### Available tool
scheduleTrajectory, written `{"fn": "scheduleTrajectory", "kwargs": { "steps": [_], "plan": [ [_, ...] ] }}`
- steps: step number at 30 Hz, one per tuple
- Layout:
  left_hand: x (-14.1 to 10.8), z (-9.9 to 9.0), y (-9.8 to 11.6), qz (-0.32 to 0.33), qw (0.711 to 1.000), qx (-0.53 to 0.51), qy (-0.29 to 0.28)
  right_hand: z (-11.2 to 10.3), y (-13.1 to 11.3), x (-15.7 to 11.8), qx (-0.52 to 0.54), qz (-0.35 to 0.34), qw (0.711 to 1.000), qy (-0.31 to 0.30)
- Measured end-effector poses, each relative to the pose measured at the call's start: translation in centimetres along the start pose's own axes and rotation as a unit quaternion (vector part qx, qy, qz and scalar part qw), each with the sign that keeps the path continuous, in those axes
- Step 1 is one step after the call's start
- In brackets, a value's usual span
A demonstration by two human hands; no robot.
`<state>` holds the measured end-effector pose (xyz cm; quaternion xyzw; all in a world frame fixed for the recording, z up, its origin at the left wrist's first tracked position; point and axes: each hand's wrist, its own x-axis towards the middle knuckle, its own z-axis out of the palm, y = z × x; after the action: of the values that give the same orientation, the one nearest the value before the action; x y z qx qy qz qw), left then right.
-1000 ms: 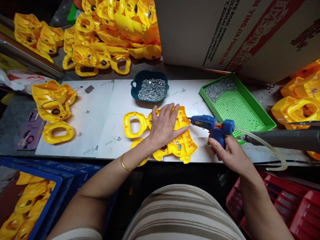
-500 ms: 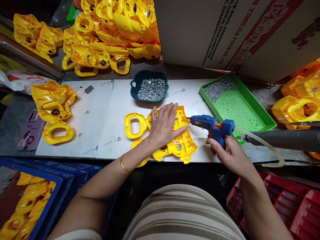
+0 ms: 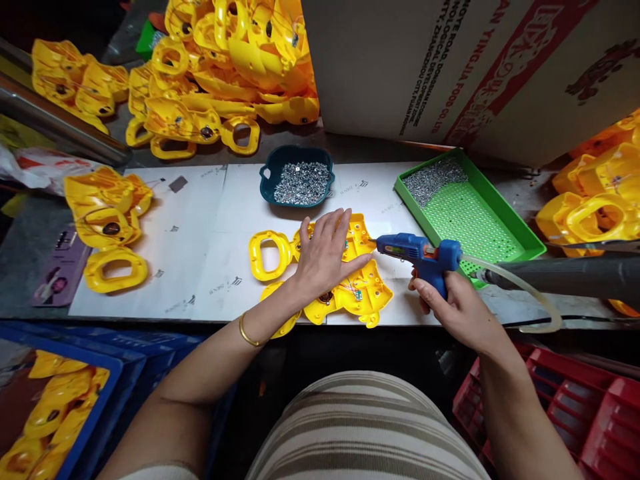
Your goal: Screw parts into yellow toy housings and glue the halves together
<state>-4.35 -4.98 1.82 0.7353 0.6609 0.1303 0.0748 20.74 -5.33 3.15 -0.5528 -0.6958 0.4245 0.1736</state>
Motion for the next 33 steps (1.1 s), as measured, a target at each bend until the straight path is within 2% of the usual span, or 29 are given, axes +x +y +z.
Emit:
{"fn": "scheduleTrajectory", "kwargs": {
  "steps": [3,10,12,15,19,21,23,26,29,33],
  "plan": [
    [0.0,0.0,-0.1,-0.002,1.000,-0.004,0.002,0.5,-0.3,0.1,-0.007,0.001,1.000,-0.014],
    [-0.2,0.5,-0.6,-0.007,0.999,-0.037,0.026,1.3,-1.1,-0.7,0.132,-0.003,0.990,-0.053],
    [-0.2,0.5,-0.7,-0.004,0.999,-0.040,0.031,1.5,-1.3,-0.4,0.173,-0.035,0.984,-0.019],
    [-0.2,0.4,-0.6,-0.011,0.999,-0.032,0.030,1.8,-1.7,1.4,0.166,-0.081,0.980,0.078],
    [-0.3,0.2,-0.4,-0.012,0.999,-0.014,0.026,1.9,-2.4,4.2,0.099,-0.082,0.981,0.147],
    [-0.3,0.2,-0.4,-0.006,0.999,-0.007,0.030,2.2,-2.4,4.5,0.086,-0.083,0.979,0.167],
    [-0.3,0.2,-0.5,-0.003,0.999,-0.003,0.035,2.8,-1.8,3.6,0.095,-0.095,0.975,0.176],
    [-0.2,0.1,-0.6,-0.004,1.000,0.003,0.028,3.9,0.3,0.2,0.132,-0.095,0.970,0.180],
    [-0.1,-0.1,-0.6,-0.008,1.000,0.010,0.009,4.0,3.7,-3.9,0.168,-0.037,0.966,0.191],
    [0.0,-0.3,-0.7,-0.009,1.000,0.021,0.007,2.1,8.8,-8.8,0.227,0.061,0.960,0.153]
  ]
}}
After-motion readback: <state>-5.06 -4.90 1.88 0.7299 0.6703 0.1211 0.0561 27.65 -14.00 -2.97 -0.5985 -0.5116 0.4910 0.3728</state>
